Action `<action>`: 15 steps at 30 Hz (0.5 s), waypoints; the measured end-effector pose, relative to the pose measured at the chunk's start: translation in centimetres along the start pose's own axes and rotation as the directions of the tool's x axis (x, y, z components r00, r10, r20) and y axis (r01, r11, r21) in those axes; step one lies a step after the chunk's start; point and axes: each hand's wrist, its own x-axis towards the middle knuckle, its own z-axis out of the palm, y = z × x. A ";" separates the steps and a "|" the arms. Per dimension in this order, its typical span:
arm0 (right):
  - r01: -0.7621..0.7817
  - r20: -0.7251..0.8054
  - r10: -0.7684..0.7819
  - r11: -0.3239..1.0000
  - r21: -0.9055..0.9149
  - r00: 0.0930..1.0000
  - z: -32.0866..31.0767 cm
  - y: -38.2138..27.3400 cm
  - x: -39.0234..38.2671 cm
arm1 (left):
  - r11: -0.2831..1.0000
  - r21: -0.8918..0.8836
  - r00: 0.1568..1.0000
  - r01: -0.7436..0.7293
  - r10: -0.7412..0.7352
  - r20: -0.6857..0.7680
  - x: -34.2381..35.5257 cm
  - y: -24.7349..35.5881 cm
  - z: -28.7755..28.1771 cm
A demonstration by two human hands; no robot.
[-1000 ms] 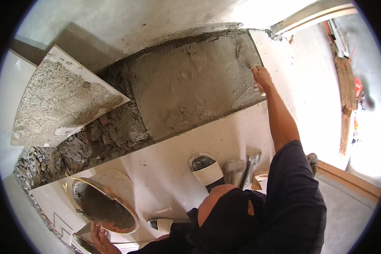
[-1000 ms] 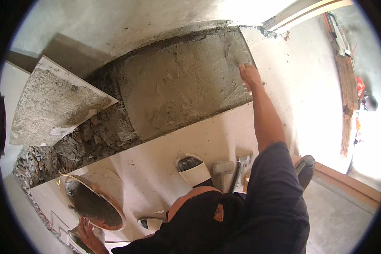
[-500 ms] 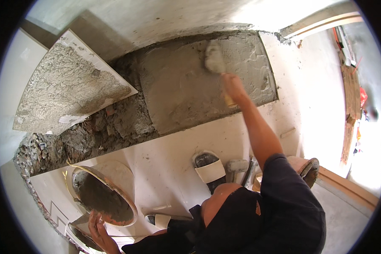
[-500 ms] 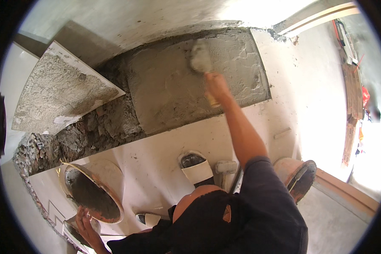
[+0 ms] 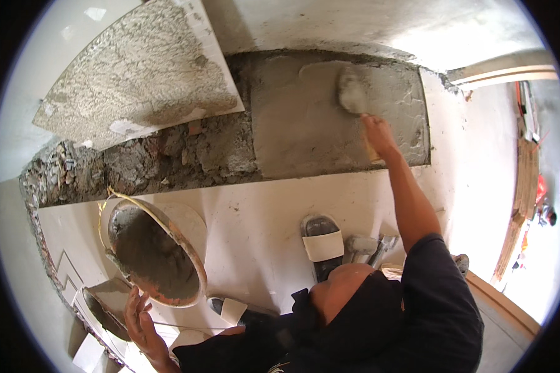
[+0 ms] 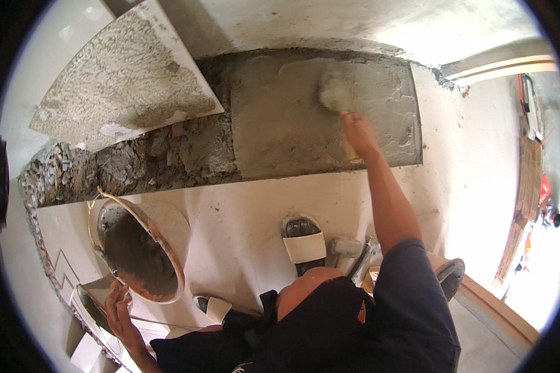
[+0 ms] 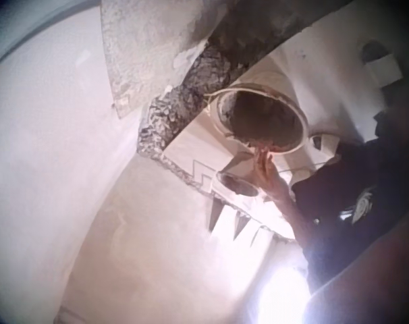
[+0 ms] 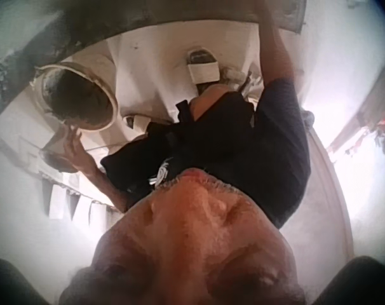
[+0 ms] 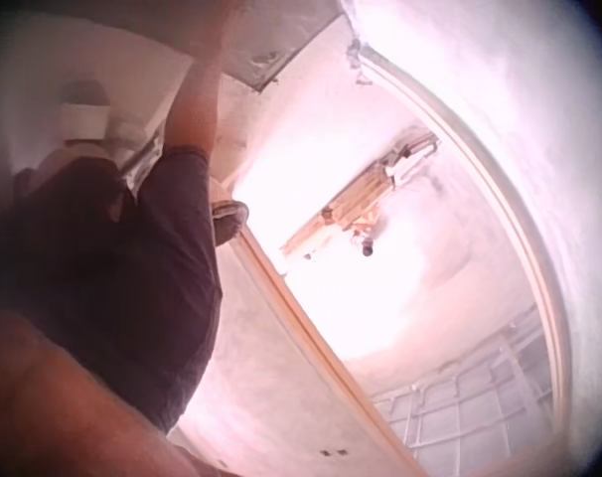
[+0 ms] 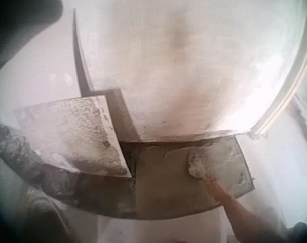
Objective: The person kneels on the floor and uses a rubber mallet to tap a white tile into place. They then remove the tile, mix cement in a bucket with a trowel, and spread the cement onto the floor to prepare for reinstallation.
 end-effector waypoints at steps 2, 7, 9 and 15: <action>-0.012 0.162 -0.010 0.990 0.138 0.987 2.8 -2.7 -0.7 | 1.000 0.000 1.000 0.006 -0.006 -0.009 0.3 0.1 0.1; -0.057 0.371 0.110 0.987 -0.152 0.922 6.7 -9.1 -2.7 | 1.000 -0.021 1.000 -0.002 0.002 0.027 0.4 0.5 0.1; 0.238 0.342 -0.055 0.819 -0.521 0.938 4.8 -9.4 -2.8 | 1.000 -0.008 1.000 0.014 -0.014 0.027 0.1 0.6 0.0; 0.195 0.244 -0.050 0.761 -0.618 0.969 1.9 -9.3 4.0 | 0.999 -0.021 0.999 0.033 -0.032 0.021 -0.9 0.8 -0.3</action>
